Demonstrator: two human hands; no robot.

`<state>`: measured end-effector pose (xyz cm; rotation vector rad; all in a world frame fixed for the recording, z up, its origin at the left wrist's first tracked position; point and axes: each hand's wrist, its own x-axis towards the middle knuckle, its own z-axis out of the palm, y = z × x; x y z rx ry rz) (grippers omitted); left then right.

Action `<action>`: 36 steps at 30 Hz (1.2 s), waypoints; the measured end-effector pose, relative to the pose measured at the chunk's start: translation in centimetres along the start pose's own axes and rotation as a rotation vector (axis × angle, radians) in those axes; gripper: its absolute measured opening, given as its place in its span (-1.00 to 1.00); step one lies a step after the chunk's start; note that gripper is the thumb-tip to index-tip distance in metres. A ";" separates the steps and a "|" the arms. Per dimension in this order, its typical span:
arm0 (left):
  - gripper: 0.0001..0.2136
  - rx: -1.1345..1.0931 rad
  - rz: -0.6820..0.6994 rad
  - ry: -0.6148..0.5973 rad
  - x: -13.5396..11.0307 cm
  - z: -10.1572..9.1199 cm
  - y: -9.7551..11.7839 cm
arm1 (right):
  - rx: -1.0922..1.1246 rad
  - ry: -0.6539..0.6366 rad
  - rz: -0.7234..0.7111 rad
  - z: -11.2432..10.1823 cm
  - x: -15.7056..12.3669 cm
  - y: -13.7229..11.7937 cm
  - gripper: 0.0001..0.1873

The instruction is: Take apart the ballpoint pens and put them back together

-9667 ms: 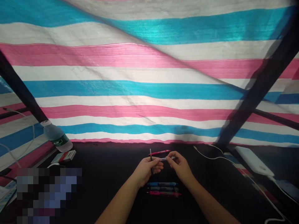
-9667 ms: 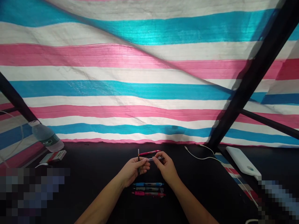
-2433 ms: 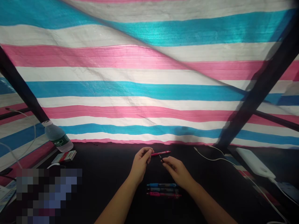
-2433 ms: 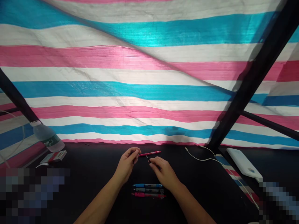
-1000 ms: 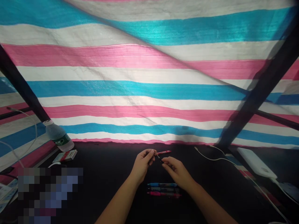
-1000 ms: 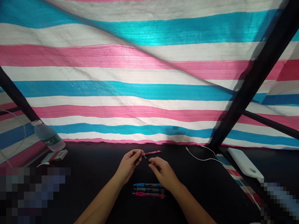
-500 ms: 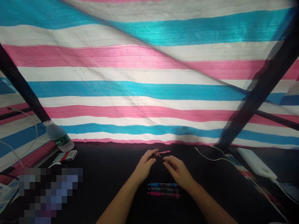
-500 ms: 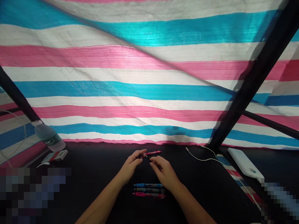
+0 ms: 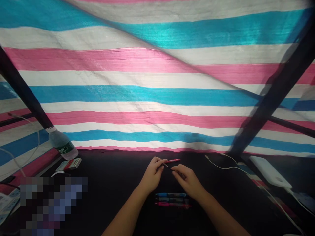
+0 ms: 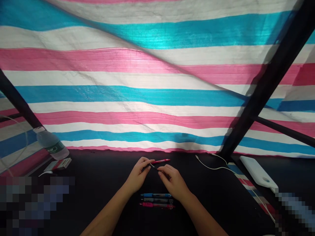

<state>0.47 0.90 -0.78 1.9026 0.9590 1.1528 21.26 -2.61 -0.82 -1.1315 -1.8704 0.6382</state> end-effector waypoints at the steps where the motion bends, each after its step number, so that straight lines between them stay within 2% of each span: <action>1: -0.62 0.053 0.015 0.002 -0.1 -0.1 0.0 | 0.000 0.001 0.001 0.0 0.0 0.0 -0.76; 7: -0.54 0.464 0.151 -0.010 -0.5 -0.5 0.5 | 0.005 -0.006 0.033 -0.3 0.1 0.1 -0.75; 10: -0.58 0.556 0.187 -0.046 -0.6 -0.5 0.8 | 0.047 -0.002 0.081 -0.2 0.2 0.5 -0.77; 13: -0.60 0.570 0.180 -0.098 -0.6 -0.4 1.2 | 0.208 0.021 0.179 0.0 0.3 0.8 -0.73; 19: -0.64 0.352 0.094 -0.188 -0.7 0.2 1.7 | 0.419 0.065 0.253 -0.2 0.4 0.6 -0.59; 24: -0.71 0.181 -0.006 -0.132 -0.9 0.7 1.1 | 0.521 -0.015 0.244 0.0 0.4 0.7 -0.59; 28: -0.82 -0.005 -0.122 -0.050 -0.7 0.9 0.4 | 0.661 0.031 0.252 0.2 0.4 1.4 -0.57; 31: -0.90 -0.141 -0.157 -0.040 -0.4 0.9 0.2 | 0.767 0.046 0.292 0.3 0.5 1.8 -0.55; 36: -0.86 -0.171 -0.180 -0.024 0.0 0.8 0.0 | 0.789 0.048 0.300 0.4 0.8 1.6 -0.49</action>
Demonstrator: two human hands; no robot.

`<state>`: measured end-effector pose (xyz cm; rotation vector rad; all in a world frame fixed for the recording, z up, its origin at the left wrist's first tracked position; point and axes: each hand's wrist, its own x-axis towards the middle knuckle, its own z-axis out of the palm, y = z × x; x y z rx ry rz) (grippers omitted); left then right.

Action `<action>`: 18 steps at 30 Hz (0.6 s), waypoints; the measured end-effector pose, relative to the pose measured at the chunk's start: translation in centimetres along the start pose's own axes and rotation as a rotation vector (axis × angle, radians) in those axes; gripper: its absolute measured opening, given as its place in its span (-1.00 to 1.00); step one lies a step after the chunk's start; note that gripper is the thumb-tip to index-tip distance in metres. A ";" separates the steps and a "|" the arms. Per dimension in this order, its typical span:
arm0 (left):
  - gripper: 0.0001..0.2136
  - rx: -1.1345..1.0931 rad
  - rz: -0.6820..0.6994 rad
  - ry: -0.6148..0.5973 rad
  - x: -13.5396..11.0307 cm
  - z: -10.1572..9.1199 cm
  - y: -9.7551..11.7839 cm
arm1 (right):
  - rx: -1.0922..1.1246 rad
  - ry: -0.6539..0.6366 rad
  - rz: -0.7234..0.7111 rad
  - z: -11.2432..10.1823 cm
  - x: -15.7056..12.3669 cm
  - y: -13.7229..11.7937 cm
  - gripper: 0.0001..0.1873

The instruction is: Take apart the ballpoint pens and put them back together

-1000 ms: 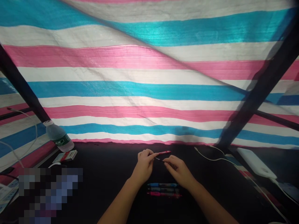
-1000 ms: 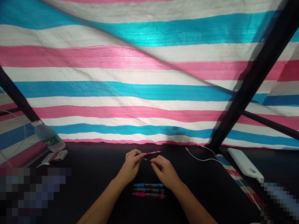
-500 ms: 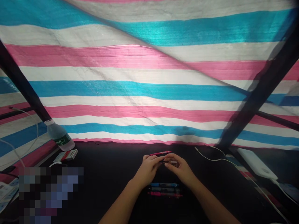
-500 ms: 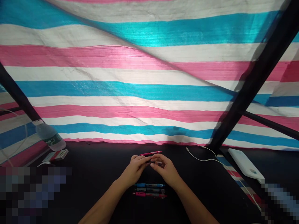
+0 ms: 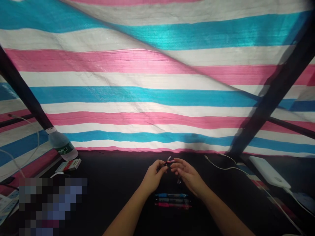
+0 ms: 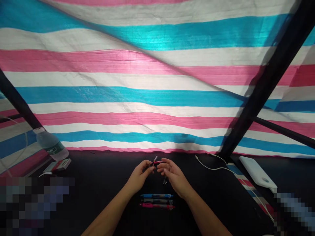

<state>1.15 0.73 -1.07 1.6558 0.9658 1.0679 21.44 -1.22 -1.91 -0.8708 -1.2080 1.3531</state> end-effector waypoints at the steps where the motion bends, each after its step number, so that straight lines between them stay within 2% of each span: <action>1: -0.85 -0.001 0.003 0.001 0.0 0.0 0.0 | -0.008 0.003 -0.012 0.1 0.0 -0.1 -0.48; 6: -0.86 0.110 0.073 0.046 0.0 -0.1 -0.1 | -0.096 0.055 -0.046 0.1 -0.2 -0.1 -0.55; 11: -0.83 0.308 0.130 0.093 -0.3 -0.2 0.5 | -0.147 0.090 -0.045 -0.2 -0.1 0.1 -0.42; 18: -0.82 0.405 0.144 0.120 -0.5 -0.3 0.7 | -0.477 0.048 -0.181 -0.4 -0.2 -0.4 -0.53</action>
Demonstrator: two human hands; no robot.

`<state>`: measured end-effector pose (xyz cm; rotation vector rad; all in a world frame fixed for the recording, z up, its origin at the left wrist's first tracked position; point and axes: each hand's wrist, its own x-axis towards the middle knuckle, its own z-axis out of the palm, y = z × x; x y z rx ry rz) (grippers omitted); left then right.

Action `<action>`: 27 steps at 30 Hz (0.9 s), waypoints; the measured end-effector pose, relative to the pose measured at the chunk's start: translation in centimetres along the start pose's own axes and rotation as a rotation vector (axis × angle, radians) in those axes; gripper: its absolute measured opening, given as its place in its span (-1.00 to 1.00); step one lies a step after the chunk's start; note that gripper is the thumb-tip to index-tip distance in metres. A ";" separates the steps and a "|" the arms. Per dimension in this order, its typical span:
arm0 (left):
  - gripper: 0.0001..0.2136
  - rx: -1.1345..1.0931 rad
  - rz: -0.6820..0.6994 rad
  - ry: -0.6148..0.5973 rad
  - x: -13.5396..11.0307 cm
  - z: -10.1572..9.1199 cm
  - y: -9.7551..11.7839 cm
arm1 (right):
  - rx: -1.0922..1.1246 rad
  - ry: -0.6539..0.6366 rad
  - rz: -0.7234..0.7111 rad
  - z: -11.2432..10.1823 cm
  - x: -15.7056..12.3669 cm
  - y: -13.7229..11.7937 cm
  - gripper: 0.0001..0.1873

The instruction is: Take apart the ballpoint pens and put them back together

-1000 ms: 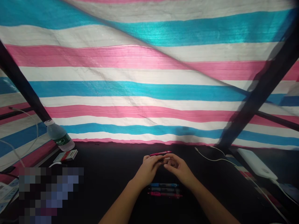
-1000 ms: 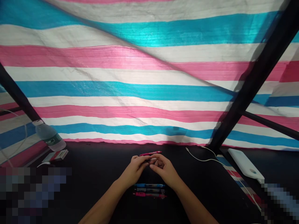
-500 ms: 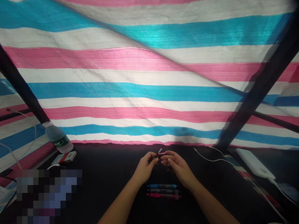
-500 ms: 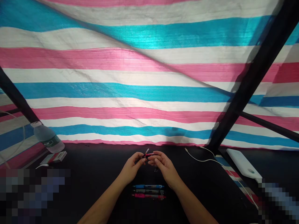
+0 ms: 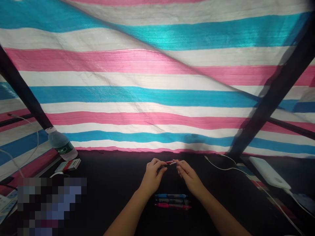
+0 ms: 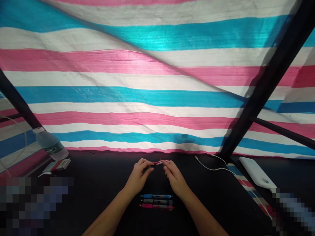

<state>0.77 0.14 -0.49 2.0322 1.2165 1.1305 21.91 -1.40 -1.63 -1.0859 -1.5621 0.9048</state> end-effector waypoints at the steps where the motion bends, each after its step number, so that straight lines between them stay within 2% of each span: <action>1: -0.82 0.008 0.002 0.001 0.0 0.0 0.0 | -0.032 -0.002 -0.015 -0.1 0.0 0.0 -0.55; 7: -0.81 0.068 0.027 0.002 0.0 -0.1 0.2 | -0.133 0.001 -0.120 -0.5 0.1 0.2 -0.61; 13: -0.80 0.214 0.080 -0.006 0.0 -0.5 -0.1 | -0.222 -0.007 -0.143 -0.7 0.1 -0.1 -0.64; 18: -0.79 0.366 0.164 0.005 0.2 -1.0 -0.5 | -0.311 0.018 -0.179 -0.7 0.0 -0.1 -0.86; 27: -0.84 0.254 0.238 -0.103 -0.1 -0.5 0.1 | -0.349 -0.039 -0.298 -0.3 -0.3 -0.1 -0.90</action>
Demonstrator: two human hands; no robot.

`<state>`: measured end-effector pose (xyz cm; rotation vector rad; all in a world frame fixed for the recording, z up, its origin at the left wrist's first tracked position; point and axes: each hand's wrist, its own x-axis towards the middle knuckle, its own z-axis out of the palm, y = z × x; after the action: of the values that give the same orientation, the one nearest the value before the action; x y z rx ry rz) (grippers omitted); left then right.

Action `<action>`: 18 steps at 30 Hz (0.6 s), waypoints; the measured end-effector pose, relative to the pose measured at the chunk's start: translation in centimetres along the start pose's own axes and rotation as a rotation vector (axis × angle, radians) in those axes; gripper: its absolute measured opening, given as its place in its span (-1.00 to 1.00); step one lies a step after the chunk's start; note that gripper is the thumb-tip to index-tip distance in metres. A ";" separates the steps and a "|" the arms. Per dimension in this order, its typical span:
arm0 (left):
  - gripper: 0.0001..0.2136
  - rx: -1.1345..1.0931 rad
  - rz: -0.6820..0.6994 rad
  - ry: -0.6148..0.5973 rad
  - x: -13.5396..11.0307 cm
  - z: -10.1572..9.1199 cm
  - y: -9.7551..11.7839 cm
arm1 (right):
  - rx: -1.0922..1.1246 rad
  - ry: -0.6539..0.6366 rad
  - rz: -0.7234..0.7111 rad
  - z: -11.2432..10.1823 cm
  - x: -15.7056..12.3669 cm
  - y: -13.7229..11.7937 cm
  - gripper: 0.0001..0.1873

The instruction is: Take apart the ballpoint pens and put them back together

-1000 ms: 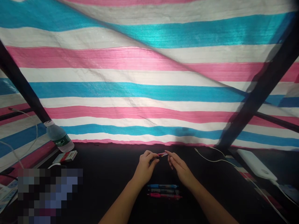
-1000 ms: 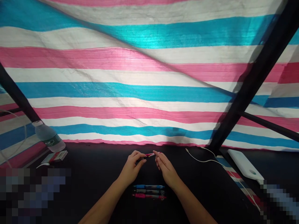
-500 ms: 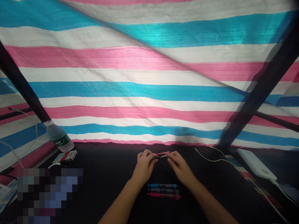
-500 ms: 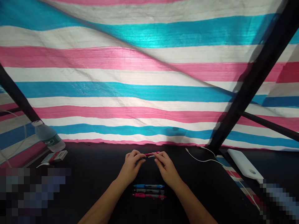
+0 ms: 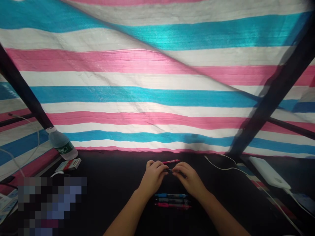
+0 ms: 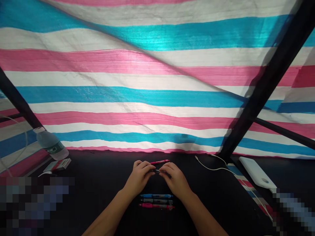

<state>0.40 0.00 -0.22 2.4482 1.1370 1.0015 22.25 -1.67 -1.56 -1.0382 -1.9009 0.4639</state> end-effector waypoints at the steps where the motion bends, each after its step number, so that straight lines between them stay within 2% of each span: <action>1: -0.86 -0.008 0.000 -0.001 0.0 0.0 0.1 | -0.004 0.006 -0.008 0.0 0.0 0.1 -0.90; 7: -0.88 -0.014 0.009 0.027 0.0 -0.1 0.2 | -0.019 0.044 -0.035 0.1 0.0 0.2 -0.89; 12: -0.87 0.008 0.059 0.033 -0.1 0.0 0.3 | 0.014 0.026 -0.044 0.1 0.1 -0.1 -0.90; 16: -0.82 0.042 0.122 0.056 -0.1 0.0 0.2 | 0.069 -0.036 0.081 0.0 0.1 -0.4 -0.91; 18: -0.83 0.060 0.145 0.057 -0.2 -0.1 0.2 | 0.114 -0.090 0.171 0.1 0.0 -0.5 -0.84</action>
<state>0.40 -0.26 -0.15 2.5967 1.0324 1.1000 21.92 -1.94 -1.30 -1.1244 -1.8481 0.7199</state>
